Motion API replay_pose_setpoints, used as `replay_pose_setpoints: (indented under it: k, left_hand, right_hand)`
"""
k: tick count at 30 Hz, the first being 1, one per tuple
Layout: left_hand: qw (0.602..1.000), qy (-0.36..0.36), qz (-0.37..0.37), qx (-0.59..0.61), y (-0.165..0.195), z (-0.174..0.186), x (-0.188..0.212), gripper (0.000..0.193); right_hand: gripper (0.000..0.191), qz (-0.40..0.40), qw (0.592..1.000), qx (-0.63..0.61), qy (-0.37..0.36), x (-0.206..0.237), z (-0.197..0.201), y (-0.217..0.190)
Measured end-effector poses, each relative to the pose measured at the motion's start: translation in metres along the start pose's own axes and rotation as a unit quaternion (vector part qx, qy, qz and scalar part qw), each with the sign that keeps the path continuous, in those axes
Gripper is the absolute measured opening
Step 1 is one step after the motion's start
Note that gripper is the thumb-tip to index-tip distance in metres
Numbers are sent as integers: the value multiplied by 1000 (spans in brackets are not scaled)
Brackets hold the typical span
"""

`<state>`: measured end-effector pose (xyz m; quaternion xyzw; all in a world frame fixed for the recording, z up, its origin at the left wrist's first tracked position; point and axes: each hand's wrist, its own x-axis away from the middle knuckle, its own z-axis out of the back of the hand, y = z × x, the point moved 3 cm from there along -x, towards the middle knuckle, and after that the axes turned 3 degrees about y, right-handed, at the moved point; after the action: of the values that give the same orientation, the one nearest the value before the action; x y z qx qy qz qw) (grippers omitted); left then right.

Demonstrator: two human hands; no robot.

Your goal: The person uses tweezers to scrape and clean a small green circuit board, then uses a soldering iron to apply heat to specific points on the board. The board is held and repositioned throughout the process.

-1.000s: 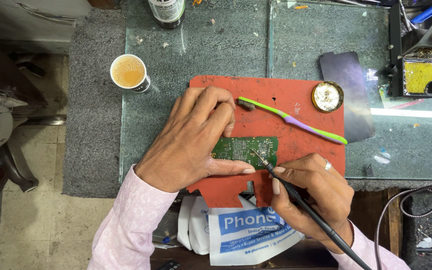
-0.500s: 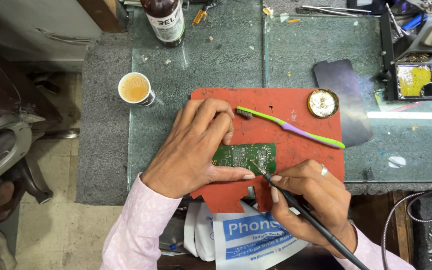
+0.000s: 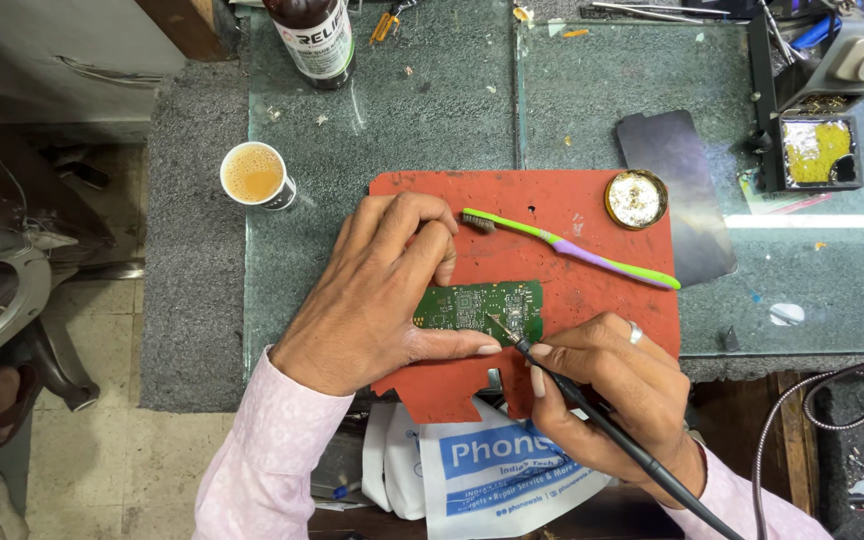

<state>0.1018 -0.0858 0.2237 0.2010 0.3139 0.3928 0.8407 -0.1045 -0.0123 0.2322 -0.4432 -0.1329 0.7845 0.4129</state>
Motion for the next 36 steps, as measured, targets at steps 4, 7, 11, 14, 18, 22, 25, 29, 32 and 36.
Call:
replay_pose_setpoints:
  k: [4, 7, 11, 14, 18, 22, 25, 29, 32, 36]
  left_hand:
    - [1000, 1, 0, 2, 0, 0, 0, 68]
    - [1000, -1, 0, 0, 0, 0, 0, 68]
    - [1000, 0, 0, 2, 0, 0, 0, 67]
    - [1000, 1, -2, 0, 0, 0, 0, 68]
    - [1000, 1, -5, -2, 0, 0, 0, 67]
    - [1000, 2, -4, -2, 0, 0, 1, 67]
    - [1000, 1, -4, -3, 0, 1, 1, 67]
    - [1000, 1, -6, -3, 0, 1, 0, 68]
    - [1000, 0, -4, -2, 0, 0, 0, 67]
    - [1000, 1, -7, -2, 0, 0, 1, 67]
  right_hand:
    - [17, -12, 1000, 5, 0, 1, 0, 1]
    - [17, -5, 1000, -7, -2, 1, 1, 1]
    - [18, -5, 1000, 3, 0, 1, 0, 1]
    - [18, -4, 1000, -1, 0, 1, 0, 1]
    - [17, -11, 1000, 3, 0, 1, 1, 1]
    - [16, -8, 1000, -4, -4, 1, 0, 0]
    - [16, -6, 1000, 3, 0, 1, 0, 0]
    - [16, -7, 1000, 0, -1, 1, 0, 0]
    - [16, -9, 1000, 0, -4, 1, 0, 0]
    - [16, -6, 1000, 0, -3, 2, 0, 0]
